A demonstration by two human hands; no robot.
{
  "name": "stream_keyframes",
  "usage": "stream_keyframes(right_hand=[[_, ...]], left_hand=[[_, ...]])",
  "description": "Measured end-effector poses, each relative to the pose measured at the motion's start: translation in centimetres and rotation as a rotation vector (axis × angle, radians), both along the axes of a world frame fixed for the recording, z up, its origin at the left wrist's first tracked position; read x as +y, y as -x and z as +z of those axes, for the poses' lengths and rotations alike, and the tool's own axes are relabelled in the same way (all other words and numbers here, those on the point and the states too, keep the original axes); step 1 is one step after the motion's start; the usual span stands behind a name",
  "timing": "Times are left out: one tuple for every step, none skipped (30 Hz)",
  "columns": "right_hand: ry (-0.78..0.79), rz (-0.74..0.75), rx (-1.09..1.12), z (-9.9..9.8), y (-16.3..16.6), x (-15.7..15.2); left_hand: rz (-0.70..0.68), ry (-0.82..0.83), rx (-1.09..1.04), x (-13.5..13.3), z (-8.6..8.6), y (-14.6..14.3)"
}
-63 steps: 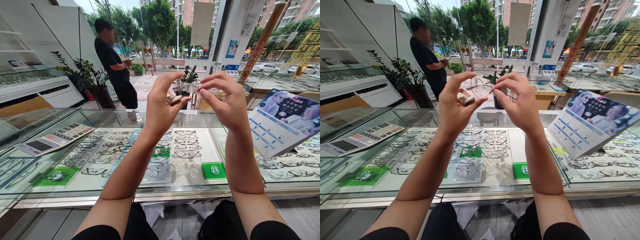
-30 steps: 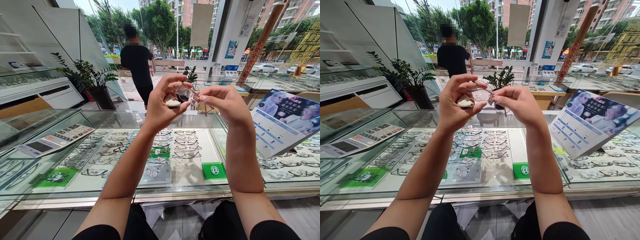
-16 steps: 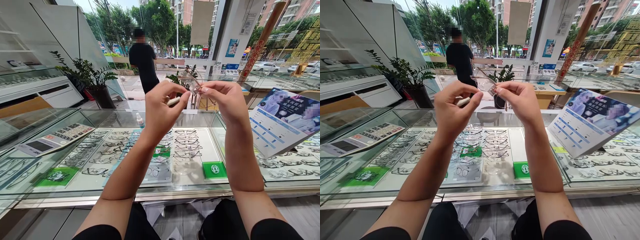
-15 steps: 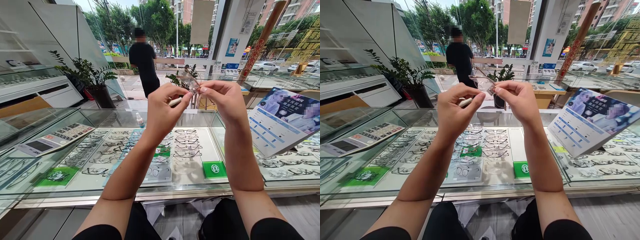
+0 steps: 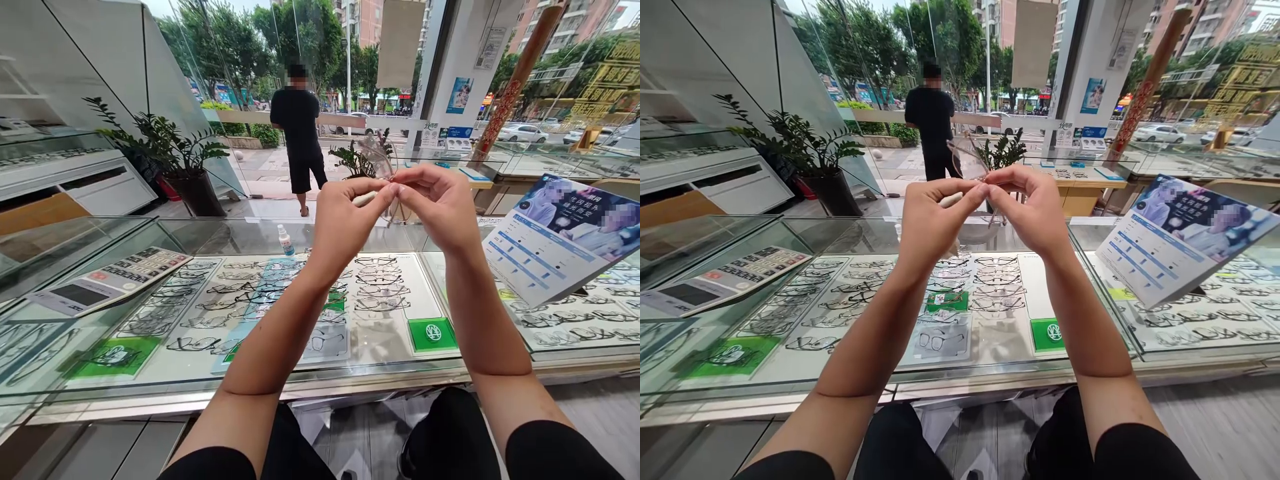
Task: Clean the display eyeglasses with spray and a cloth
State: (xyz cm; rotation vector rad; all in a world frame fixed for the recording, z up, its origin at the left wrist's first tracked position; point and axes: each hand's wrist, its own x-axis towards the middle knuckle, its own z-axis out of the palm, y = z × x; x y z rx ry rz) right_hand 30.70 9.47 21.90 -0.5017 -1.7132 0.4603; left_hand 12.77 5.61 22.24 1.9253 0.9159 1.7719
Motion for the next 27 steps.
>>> stream_keyframes(right_hand=[[0.000,-0.011,-0.004,0.0,0.1,-0.2],[0.001,-0.018,-0.007,0.0,0.3,-0.3],[0.004,-0.023,-0.008,0.0,0.4,-0.5],[0.010,-0.022,-0.007,0.1,0.5,-0.7],[0.018,-0.015,-0.005,0.1,0.5,-0.8],[0.031,-0.005,-0.001,0.1,0.5,-0.8],[0.048,0.003,0.004,0.0,0.3,-0.8],[0.074,0.003,0.011,-0.2,0.0,-0.6],[0.109,-0.008,0.023,-0.7,-0.4,-0.3],[0.151,-0.030,0.040,-1.3,-0.9,0.1],[0.196,-0.064,0.061,-2.3,-1.6,0.7],[0.242,-0.102,0.088,-3.4,-2.4,1.4],[0.280,-0.138,0.114,-4.8,-3.3,2.3],[0.318,-0.171,0.137,-6.3,-4.1,3.2],[0.376,-0.197,0.147,-7.9,-5.0,4.1],[0.453,-0.213,0.159,-9.4,-5.8,5.1],[0.528,-0.225,0.166,-10.8,-6.6,6.0],[0.572,-0.230,0.165,-12.1,-7.2,6.9],[0.602,-0.232,0.166,-13.1,-7.8,7.7],[0.622,-0.233,0.168,-14.0,-8.2,8.5],[0.637,-0.232,0.170,-14.6,-8.6,9.1],[0.654,-0.230,0.172,-15.2,-8.9,9.7],[0.672,-0.226,0.173,-15.5,-9.1,10.2],[0.690,-0.220,0.170,-15.9,-9.2,10.5],[0.707,-0.214,0.166,-16.1,-9.2,10.8],[0.722,-0.206,0.160,-16.3,-9.2,11.0],[0.736,-0.198,0.154,-16.5,-9.1,11.2]], left_hand=[[0.003,0.007,0.000,0.2,0.0,0.2],[0.009,0.015,0.004,0.3,0.0,0.4],[0.016,0.023,0.011,0.5,0.0,0.7],[0.023,0.029,0.022,0.7,0.0,0.9],[0.029,0.034,0.036,0.8,0.0,1.1],[0.036,0.037,0.054,0.9,0.0,1.2],[0.046,0.037,0.072,1.0,0.1,1.4],[0.060,0.036,0.089,1.0,0.1,1.5],[0.077,0.038,0.107,1.0,0.1,1.6],[0.096,0.043,0.124,1.0,0.2,1.7],[0.113,0.053,0.144,1.1,0.2,1.8],[0.129,0.066,0.165,1.1,0.2,1.9],[0.143,0.080,0.185,1.1,0.2,1.9],[0.154,0.093,0.205,1.2,0.2,1.9],[0.163,0.104,0.221,1.3,0.2,1.9],[0.170,0.114,0.233,1.4,0.1,1.8],[0.174,0.124,0.242,1.6,0.1,1.8],[0.174,0.135,0.246,1.7,0.0,1.7],[0.170,0.150,0.250,1.8,0.0,1.6],[0.165,0.165,0.249,1.9,0.0,1.5],[0.159,0.179,0.246,2.0,0.0,1.4],[0.152,0.193,0.243,2.1,0.0,1.3],[0.147,0.205,0.243,2.1,0.0,1.2],[0.146,0.217,0.246,2.1,0.0,1.1],[0.151,0.230,0.256,2.2,0.0,1.1],[0.160,0.246,0.273,2.3,0.0,1.0],[0.175,0.266,0.296,2.4,0.0,0.9]])
